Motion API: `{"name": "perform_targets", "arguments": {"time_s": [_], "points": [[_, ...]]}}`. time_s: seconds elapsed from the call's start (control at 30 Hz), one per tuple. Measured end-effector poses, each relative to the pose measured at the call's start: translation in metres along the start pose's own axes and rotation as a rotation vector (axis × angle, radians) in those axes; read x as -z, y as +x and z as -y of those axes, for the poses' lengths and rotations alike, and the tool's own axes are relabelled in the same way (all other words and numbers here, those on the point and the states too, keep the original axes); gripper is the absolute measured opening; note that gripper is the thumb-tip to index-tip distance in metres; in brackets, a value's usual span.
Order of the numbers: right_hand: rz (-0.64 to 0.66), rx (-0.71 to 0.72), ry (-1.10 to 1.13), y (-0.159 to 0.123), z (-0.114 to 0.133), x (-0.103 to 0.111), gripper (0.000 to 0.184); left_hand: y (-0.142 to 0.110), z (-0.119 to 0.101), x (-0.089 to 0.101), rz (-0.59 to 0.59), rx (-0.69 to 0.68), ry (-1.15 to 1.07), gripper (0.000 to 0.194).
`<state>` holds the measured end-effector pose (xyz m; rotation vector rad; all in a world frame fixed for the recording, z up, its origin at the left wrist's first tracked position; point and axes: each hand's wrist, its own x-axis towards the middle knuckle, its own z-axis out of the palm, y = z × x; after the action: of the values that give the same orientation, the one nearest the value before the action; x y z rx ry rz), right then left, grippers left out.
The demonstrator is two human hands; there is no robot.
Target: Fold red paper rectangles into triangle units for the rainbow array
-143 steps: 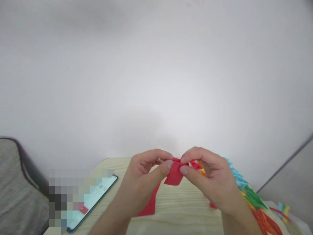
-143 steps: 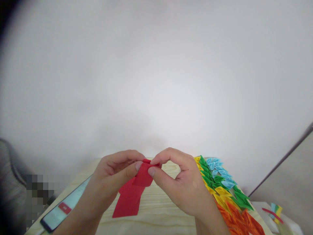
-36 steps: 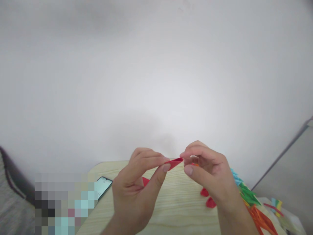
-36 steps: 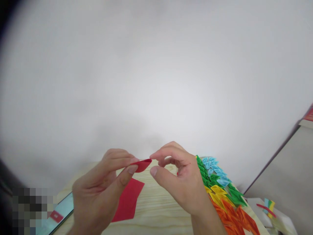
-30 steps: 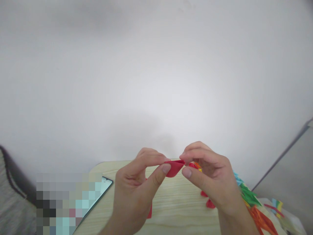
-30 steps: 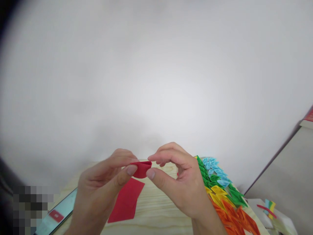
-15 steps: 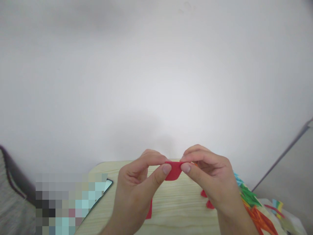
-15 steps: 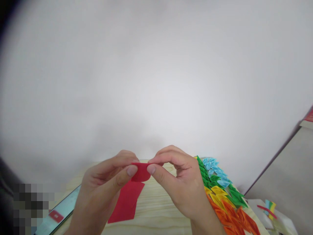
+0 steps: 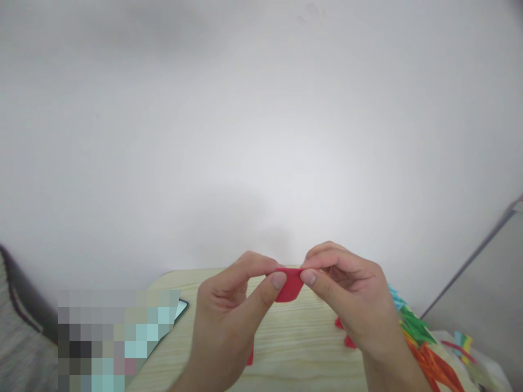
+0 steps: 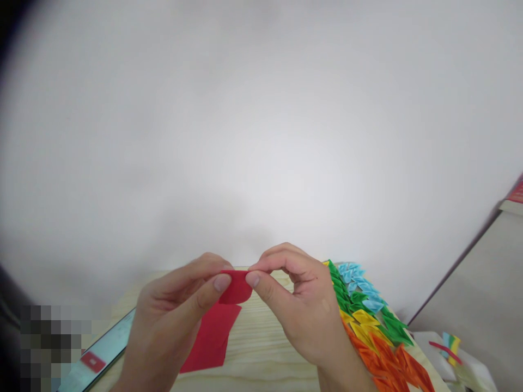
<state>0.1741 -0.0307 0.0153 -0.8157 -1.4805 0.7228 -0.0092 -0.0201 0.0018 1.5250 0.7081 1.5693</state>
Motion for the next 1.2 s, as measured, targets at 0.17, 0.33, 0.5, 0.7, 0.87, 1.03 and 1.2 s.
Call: {"name": "perform_targets", "arguments": {"time_s": [0.17, 0.33, 0.5, 0.7, 0.87, 1.03, 1.2], "points": [[-0.031, 0.004, -0.034, -0.001, 0.0, -0.002, 0.006, 0.002, -0.003, -0.004, -0.045, -0.014, 0.039, 0.006], [-0.03, 0.011, -0.07, 0.001, -0.002, -0.002, 0.009, 0.002, 0.002, 0.001, -0.028, -0.064, 0.123, 0.004], [-0.013, -0.042, -0.099, 0.003, 0.002, -0.001, 0.01, 0.005, 0.005, 0.005, 0.027, -0.079, 0.159, 0.003], [0.084, -0.051, -0.031, 0.003, -0.005, -0.003, 0.01, 0.007, 0.009, 0.003, -0.003, 0.025, 0.019, 0.005], [0.068, -0.052, -0.09, 0.004, -0.01, -0.005, 0.021, 0.009, 0.014, 0.001, -0.002, 0.061, -0.084, 0.003], [0.053, -0.057, -0.119, 0.004, -0.01, -0.004, 0.021, 0.009, 0.015, 0.0, -0.01, 0.079, -0.107, 0.004], [0.147, -0.069, -0.053, 0.007, -0.013, -0.004, 0.018, 0.011, 0.022, 0.004, -0.083, 0.13, -0.215, 0.004]]}}
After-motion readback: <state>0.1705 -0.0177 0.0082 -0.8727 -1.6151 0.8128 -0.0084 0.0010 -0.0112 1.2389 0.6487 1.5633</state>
